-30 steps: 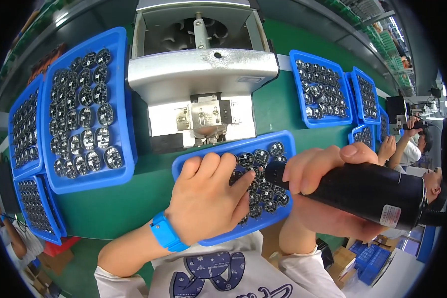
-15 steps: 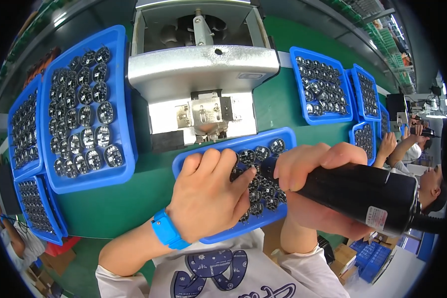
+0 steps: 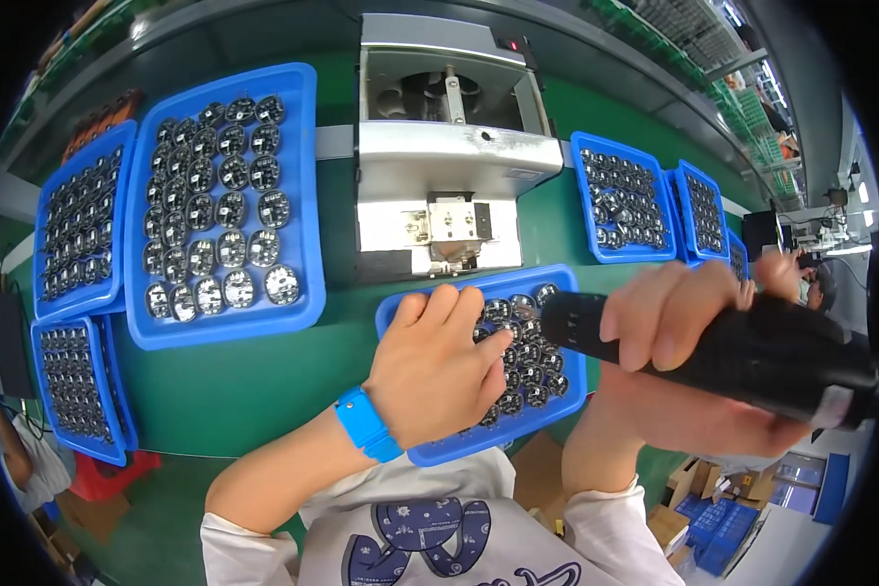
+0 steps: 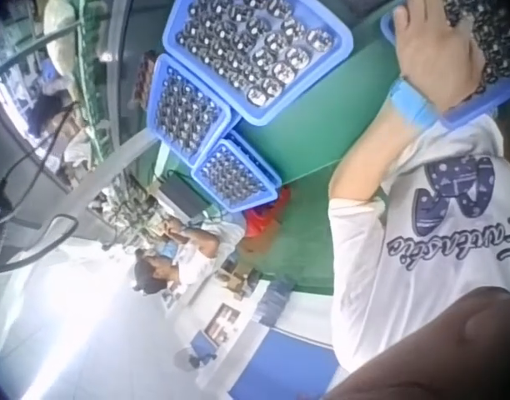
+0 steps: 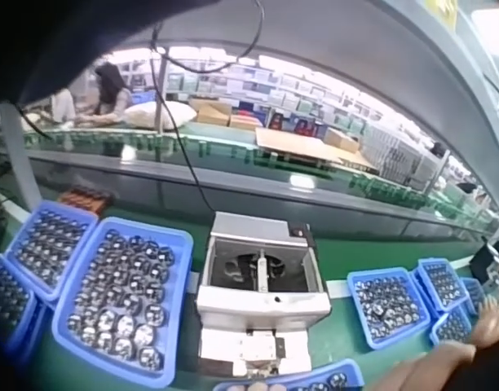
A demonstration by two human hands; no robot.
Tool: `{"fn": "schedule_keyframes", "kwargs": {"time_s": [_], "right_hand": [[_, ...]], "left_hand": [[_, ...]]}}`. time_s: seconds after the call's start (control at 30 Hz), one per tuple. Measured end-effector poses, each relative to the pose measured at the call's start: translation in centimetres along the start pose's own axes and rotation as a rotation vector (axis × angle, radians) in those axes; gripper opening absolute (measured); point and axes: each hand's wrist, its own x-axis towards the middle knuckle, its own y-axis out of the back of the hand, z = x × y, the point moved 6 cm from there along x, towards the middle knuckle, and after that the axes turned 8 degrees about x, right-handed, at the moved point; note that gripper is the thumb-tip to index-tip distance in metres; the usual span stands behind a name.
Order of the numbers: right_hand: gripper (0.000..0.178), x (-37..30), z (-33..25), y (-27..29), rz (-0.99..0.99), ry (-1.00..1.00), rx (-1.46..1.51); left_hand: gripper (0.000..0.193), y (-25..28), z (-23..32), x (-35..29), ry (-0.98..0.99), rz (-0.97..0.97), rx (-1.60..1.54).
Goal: The person screws electronics components into a base plate using an electric screwdriver.
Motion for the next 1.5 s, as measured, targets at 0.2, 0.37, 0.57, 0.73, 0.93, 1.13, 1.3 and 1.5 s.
{"fn": "schedule_keyframes", "kwargs": {"time_s": [0.2,0.37,0.57,0.73,0.93,1.13,1.3,1.5], "right_hand": [[0.106,4.8,4.5,-4.9,-0.071,-0.070,0.061],[0.103,4.8,6.1,-4.3,0.029,-0.187,0.092],[0.091,2.5,2.3,-2.8,0.015,-0.051,-0.124],[0.081,-0.9,-0.9,0.6,0.162,0.008,-0.145],[0.079,-4.8,0.2,1.9,0.196,-0.002,-0.126],[0.083,-5.7,1.6,2.8,0.194,-0.048,-0.078],[0.087,-5.8,2.4,2.9,0.207,-0.034,-0.077],[0.091,-6.0,2.8,2.8,0.220,-0.044,-0.072]], "left_hand": [[0.028,0.0,-0.4,0.0,0.013,0.014,-0.058],[0.028,0.0,-0.5,-0.2,0.016,0.025,-0.077],[0.027,0.1,-0.3,-0.1,-0.012,0.083,-0.081],[0.028,0.0,-0.5,0.1,0.002,0.011,-0.089],[0.037,-0.3,-0.5,0.3,0.028,-0.034,-0.070],[0.038,-0.4,-0.3,0.7,0.049,-0.064,-0.079],[0.039,-0.5,-0.5,0.7,0.077,-0.087,-0.107],[0.039,-0.4,-0.5,0.8,0.075,-0.096,-0.117]]}}
